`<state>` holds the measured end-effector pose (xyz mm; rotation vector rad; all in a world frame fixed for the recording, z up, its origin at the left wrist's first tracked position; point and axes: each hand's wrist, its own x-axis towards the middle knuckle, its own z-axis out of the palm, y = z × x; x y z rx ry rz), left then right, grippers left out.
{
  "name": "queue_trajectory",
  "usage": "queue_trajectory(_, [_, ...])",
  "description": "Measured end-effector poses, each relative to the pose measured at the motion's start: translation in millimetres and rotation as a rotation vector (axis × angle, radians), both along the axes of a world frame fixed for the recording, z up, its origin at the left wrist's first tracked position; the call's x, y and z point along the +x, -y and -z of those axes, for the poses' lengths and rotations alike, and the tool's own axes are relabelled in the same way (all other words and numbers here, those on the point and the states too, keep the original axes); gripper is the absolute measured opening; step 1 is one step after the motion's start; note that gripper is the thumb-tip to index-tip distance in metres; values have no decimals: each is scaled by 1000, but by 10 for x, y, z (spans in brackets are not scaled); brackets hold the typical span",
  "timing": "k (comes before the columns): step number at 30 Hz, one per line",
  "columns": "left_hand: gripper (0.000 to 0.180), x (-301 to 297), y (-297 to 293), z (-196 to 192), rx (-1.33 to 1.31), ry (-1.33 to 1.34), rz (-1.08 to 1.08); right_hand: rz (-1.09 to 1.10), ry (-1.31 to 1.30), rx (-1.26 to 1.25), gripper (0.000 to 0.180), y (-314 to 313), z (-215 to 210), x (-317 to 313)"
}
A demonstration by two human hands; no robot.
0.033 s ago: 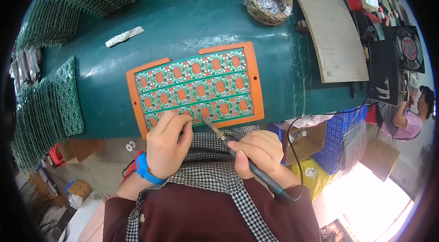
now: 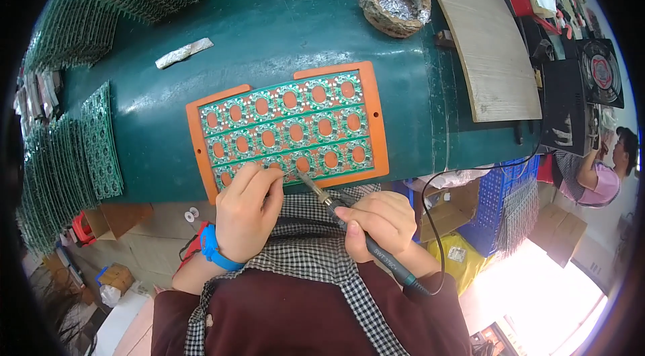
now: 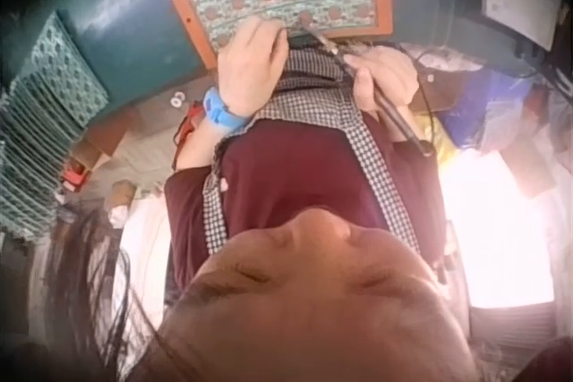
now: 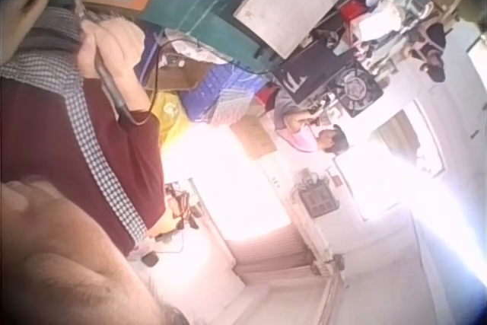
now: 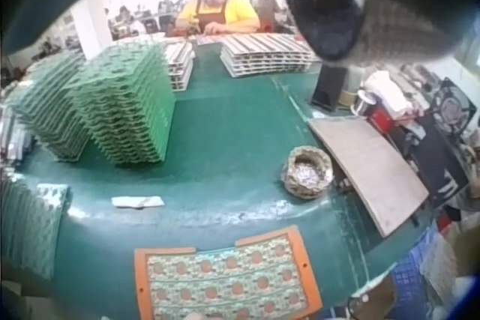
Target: The person solders circuit board panels held in a fixture using a soldering iron and solder wire, removes the completed panel, stacks it onto a pile, and loads a new panel into the fixture to solder.
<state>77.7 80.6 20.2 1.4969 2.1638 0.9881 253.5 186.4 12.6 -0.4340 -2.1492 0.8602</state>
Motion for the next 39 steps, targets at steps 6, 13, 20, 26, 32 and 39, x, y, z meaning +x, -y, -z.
queue_trajectory(6, [15, -61, -9, -55, 10, -71, 59, 0, -6, 24, 11, 4, 1, 22])
queue_trajectory(13, [16, -126, -179, 6, 34, -73, -69, 64, -1, -16, 11, -147, -15, -182])
queue_trajectory(20, [14, -162, -239, 85, 52, -165, -24, 30, 39, -7, 11, -189, 1, -194])
queue_trajectory(26, [14, -184, -263, -15, 33, -60, -138, 23, 64, 24, 11, -256, -59, -229])
queue_trajectory(32, [15, -269, -316, -18, 53, -140, -118, 61, 33, -44, 10, -332, -81, -231])
queue_trajectory(39, [14, -322, -456, 12, 39, -107, -150, 70, 66, -82, 10, -416, -96, -386])
